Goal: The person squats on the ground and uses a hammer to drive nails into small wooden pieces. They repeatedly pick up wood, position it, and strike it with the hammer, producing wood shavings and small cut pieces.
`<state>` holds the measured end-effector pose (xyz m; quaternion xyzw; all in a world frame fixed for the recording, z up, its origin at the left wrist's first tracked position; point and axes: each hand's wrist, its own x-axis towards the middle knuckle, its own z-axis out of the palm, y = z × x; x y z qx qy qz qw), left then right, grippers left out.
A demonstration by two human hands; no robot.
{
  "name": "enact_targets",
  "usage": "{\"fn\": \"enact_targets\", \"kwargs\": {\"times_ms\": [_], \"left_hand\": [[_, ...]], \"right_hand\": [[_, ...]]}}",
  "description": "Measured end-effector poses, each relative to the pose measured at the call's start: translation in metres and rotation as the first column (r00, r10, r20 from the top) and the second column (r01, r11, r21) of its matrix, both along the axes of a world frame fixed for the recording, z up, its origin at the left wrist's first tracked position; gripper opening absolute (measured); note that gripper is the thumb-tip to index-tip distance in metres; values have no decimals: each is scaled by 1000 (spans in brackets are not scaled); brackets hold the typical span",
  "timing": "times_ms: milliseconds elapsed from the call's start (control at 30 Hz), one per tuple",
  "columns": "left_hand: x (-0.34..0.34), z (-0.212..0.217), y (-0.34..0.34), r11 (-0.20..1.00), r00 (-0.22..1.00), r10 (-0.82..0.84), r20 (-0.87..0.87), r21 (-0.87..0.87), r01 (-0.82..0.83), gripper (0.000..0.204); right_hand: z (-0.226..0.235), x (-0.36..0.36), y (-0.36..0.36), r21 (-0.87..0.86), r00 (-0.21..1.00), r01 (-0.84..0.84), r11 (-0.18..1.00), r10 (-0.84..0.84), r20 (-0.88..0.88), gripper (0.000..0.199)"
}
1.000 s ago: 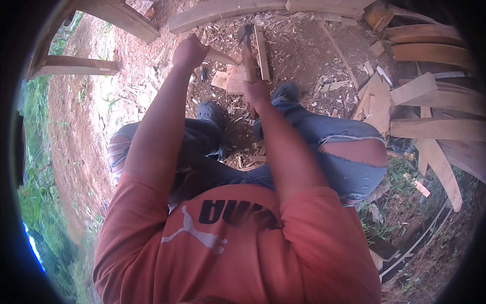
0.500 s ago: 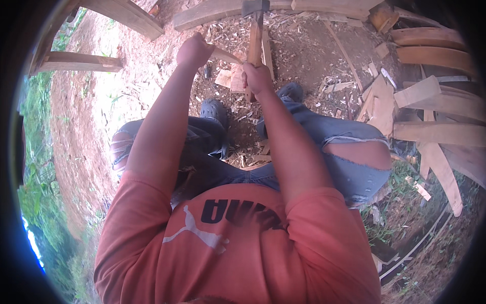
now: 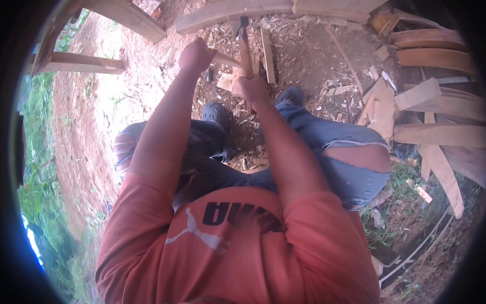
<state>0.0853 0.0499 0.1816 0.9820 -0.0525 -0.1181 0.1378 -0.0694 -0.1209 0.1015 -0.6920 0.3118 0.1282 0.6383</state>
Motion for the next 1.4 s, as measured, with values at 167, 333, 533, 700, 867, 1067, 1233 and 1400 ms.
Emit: {"fn": "enact_targets", "kwargs": {"times_ms": [167,333,533,700,867,1067,1233,1400], "left_hand": [[4,10,-5,999,992,47,-115,-2,-48,54],[2,5,-4,998,997,61,-56,6,-61,52],[3,2,1,996,992,89,-85,-20,-91,53],[0,18,-8,998,988,68,-138,3,-68,56],[5,11,-2,997,987,80,-136,24,-77,57],[5,3,1,996,994,85,-66,-33,-87,54],[0,5,1,993,991,110,-75,-34,-113,54],[4,8,3,993,988,115,-101,-11,-117,54]], "right_hand": [[-13,-15,1,-169,990,71,983,-48,136,35],[-20,-36,5,-137,940,-139,981,88,-329,35],[-23,-3,-7,-64,993,20,998,-28,-119,38],[-39,-2,-17,-218,995,76,973,-60,78,41],[-33,-42,-8,-173,924,-205,963,132,-358,42],[-39,-24,-8,-147,994,-12,989,-4,-111,37],[-15,7,-11,-147,991,39,988,-20,132,38],[-40,-37,-7,-232,957,-191,954,127,-262,37]]}}
